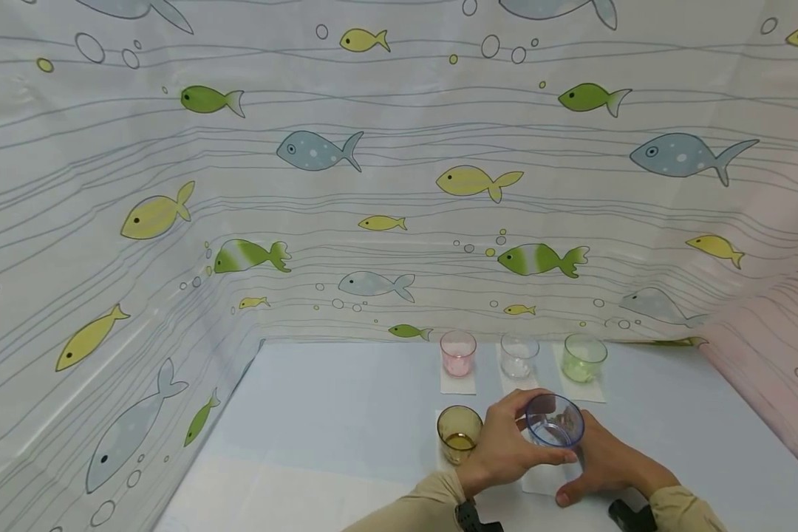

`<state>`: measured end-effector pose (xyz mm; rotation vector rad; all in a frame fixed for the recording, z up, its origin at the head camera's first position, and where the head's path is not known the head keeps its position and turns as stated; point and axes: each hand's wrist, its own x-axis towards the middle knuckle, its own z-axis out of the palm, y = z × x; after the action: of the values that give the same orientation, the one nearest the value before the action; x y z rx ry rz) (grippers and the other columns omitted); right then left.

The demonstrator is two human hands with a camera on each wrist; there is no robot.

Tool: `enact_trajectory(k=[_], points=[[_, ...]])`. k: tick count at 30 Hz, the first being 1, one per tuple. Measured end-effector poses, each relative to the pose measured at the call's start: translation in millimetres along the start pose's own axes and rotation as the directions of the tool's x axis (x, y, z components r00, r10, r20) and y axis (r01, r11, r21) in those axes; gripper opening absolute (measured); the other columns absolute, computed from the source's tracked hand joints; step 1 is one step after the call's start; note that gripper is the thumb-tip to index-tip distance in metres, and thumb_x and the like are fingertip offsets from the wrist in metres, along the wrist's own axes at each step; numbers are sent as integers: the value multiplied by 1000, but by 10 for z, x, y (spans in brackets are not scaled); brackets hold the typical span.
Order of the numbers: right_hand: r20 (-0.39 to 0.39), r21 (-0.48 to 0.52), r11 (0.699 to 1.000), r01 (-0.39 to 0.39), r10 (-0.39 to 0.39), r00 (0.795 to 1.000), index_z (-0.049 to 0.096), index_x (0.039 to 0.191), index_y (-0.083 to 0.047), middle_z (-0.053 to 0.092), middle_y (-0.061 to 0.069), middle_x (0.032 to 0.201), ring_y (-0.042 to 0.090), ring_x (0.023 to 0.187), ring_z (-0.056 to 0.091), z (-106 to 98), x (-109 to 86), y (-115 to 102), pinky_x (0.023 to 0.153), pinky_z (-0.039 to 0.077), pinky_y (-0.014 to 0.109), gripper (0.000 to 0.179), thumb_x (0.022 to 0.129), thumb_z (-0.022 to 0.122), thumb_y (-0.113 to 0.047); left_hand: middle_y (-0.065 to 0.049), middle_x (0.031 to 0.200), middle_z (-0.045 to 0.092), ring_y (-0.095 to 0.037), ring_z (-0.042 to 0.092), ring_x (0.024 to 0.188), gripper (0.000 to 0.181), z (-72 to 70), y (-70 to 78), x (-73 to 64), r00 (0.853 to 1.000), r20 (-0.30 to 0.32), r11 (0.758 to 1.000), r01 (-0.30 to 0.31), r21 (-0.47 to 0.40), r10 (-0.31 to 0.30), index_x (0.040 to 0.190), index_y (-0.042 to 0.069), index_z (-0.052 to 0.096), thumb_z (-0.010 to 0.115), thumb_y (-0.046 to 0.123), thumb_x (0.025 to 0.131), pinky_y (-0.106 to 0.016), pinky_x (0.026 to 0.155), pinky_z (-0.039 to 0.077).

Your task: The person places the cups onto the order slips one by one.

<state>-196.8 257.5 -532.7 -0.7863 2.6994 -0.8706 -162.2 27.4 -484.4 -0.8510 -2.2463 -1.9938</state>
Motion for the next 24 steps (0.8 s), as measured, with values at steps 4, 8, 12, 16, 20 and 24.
enact_trajectory(k=[4, 8, 12, 16, 20, 24], points=[[-50, -50, 997, 52, -54, 997, 43, 147, 4, 52, 22, 136, 36, 126, 54, 6, -8, -4, 105, 53, 56, 123, 58, 102, -58, -2, 130, 67, -3, 63, 121, 71, 85, -152, -23, 998, -7, 998, 63, 27, -62, 140, 14, 63, 96, 11, 77, -21, 107, 53], [-57, -62, 996, 66, -69, 996, 47, 135, -5, 54, 8, 124, 21, 114, 54, 12, 8, 11, 97, 56, 36, 110, 57, 102, -59, 3, 127, 66, -1, 63, 118, 71, 140, -303, -48, 994, -30, 990, 110, 83, -108, 139, 12, 64, 98, 13, 76, -20, 104, 54], [-10, -39, 999, 2, -2, 1000, 45, 131, -4, 54, 9, 121, 22, 114, 55, 9, 19, -1, 98, 56, 41, 107, 57, 103, -55, 3, 126, 67, -1, 62, 116, 72, 166, -445, -75, 993, -47, 980, 115, 163, -109, 138, 11, 64, 99, 18, 75, -18, 100, 55], [15, -36, 999, -40, 40, 999, 45, 132, -2, 54, 11, 122, 24, 116, 55, 0, 32, -21, 100, 55, 49, 108, 57, 103, -53, 3, 129, 66, -1, 61, 118, 73, 177, -528, -84, 994, -45, 976, 102, 191, -95, 140, 11, 62, 98, 22, 77, -19, 99, 55], [16, -44, 998, -38, 39, 999, 46, 132, -2, 54, 11, 122, 25, 117, 55, 0, 39, -28, 100, 55, 52, 108, 57, 103, -54, 4, 132, 64, -1, 60, 119, 73, 175, -574, -85, 996, -40, 975, 88, 203, -81, 142, 11, 61, 96, 23, 79, -19, 97, 54], [20, -60, 998, -22, 23, 1000, 46, 132, -2, 54, 10, 121, 24, 116, 55, -7, 50, -26, 100, 55, 49, 108, 57, 102, -56, 3, 133, 63, 0, 59, 118, 74, 168, -601, -88, 997, -42, 969, 78, 232, -70, 143, 10, 59, 94, 26, 80, -16, 93, 52]])
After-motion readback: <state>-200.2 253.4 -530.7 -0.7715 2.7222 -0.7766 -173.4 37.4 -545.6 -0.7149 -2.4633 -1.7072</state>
